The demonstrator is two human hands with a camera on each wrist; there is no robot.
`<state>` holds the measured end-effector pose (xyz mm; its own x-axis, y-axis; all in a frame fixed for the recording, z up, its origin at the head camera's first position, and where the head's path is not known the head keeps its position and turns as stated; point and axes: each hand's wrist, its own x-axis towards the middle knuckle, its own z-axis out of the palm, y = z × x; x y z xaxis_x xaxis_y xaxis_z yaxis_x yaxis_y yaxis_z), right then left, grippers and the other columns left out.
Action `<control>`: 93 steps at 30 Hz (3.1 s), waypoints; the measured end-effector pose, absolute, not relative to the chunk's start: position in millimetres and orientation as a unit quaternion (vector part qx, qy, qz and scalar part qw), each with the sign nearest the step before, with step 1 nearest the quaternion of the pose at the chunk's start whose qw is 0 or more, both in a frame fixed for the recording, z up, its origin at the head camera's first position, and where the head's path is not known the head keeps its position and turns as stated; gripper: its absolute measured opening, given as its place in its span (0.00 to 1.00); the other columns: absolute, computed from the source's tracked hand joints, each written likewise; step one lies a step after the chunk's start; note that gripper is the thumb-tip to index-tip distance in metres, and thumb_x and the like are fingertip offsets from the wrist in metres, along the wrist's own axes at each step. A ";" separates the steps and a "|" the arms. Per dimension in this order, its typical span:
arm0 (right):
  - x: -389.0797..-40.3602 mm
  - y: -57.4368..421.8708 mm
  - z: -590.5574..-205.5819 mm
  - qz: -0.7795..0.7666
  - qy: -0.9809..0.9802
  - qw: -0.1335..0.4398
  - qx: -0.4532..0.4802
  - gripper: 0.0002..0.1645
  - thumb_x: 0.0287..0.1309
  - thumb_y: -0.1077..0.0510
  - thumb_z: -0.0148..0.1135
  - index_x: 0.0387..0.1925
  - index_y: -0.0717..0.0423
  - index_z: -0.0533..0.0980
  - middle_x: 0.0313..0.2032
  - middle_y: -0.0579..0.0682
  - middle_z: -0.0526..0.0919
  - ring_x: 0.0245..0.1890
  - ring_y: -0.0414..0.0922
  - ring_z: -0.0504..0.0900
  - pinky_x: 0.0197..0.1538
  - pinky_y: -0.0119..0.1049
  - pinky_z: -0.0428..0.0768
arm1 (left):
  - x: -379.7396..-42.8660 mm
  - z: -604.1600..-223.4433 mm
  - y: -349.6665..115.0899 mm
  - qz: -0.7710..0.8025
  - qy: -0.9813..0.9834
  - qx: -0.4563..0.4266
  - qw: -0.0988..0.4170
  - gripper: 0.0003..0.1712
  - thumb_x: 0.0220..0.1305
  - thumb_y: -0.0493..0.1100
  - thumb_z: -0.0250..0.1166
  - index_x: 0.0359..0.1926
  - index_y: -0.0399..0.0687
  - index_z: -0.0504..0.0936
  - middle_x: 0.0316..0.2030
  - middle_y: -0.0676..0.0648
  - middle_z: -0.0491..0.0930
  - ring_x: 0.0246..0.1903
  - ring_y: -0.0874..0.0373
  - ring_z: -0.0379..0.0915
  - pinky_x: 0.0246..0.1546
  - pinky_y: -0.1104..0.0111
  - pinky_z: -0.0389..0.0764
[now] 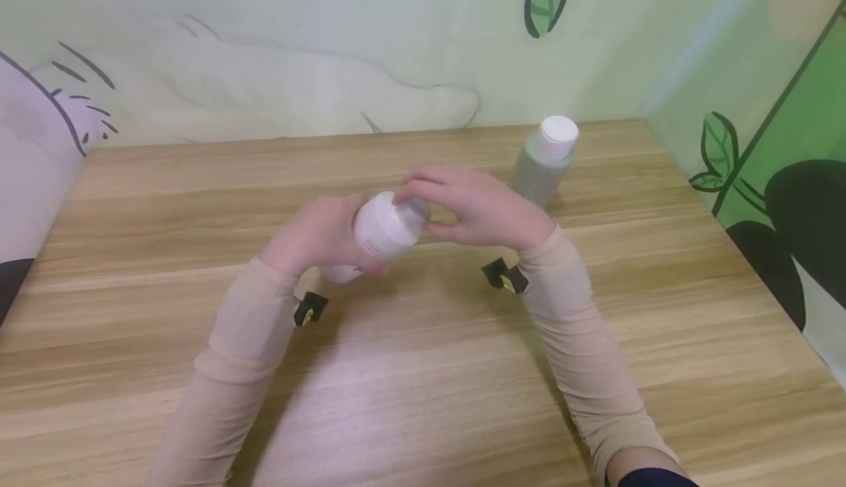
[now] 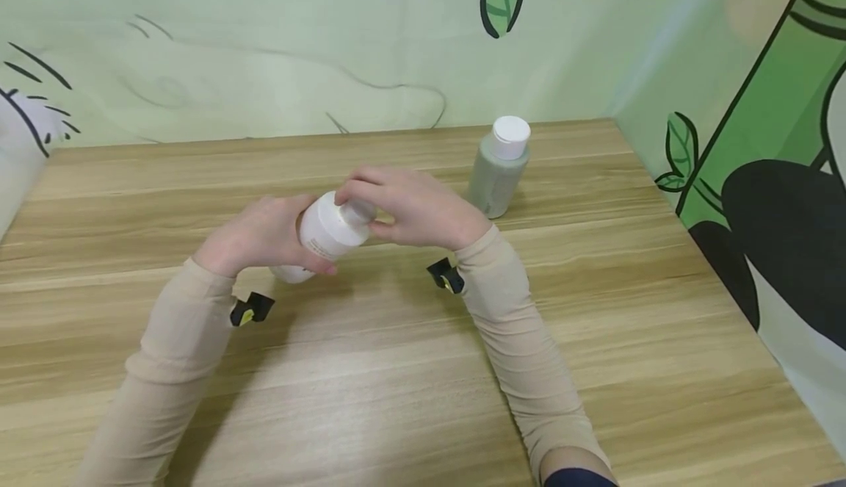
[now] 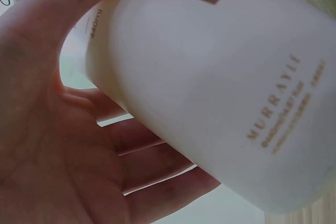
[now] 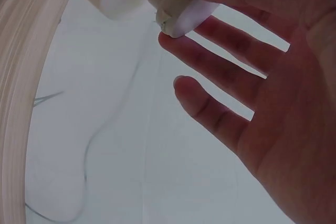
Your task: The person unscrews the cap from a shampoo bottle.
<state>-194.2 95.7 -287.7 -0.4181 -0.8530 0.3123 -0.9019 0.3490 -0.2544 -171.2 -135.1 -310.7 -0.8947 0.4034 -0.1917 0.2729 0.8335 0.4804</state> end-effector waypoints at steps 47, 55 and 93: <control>-197.1 90.0 -291.8 0.207 -0.798 0.091 0.559 0.19 0.49 0.69 0.67 0.45 0.59 0.76 0.47 0.56 0.80 0.50 0.52 0.78 0.57 0.43 0.77 | -172.7 -311.7 -133.3 0.214 0.949 0.176 0.153 0.43 0.36 0.56 0.78 0.54 0.44 0.73 0.43 0.43 0.82 0.39 0.48 0.79 0.41 0.58 0.80; -196.3 95.1 -287.8 0.235 -0.801 0.079 0.545 0.19 0.52 0.68 0.66 0.48 0.61 0.75 0.49 0.56 0.80 0.51 0.50 0.78 0.59 0.40 0.77 | -172.5 -310.7 -136.9 0.236 0.945 0.175 0.146 0.43 0.36 0.54 0.79 0.55 0.43 0.73 0.44 0.42 0.82 0.40 0.47 0.79 0.44 0.55 0.80; -219.7 68.9 -329.4 0.327 -0.849 -0.041 0.413 0.29 0.54 0.53 0.70 0.57 0.57 0.75 0.50 0.51 0.80 0.51 0.45 0.77 0.58 0.39 0.76 | -179.7 -299.9 -211.6 0.325 0.924 0.093 0.177 0.41 0.41 0.52 0.79 0.57 0.54 0.73 0.49 0.45 0.81 0.48 0.48 0.76 0.53 0.53 0.74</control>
<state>-219.7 68.9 -329.4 -0.6548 -0.7284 0.2015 -0.6754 0.4444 -0.5884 -179.7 -211.6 -299.9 -0.9199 0.2865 -0.2679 0.0559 0.7717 0.6335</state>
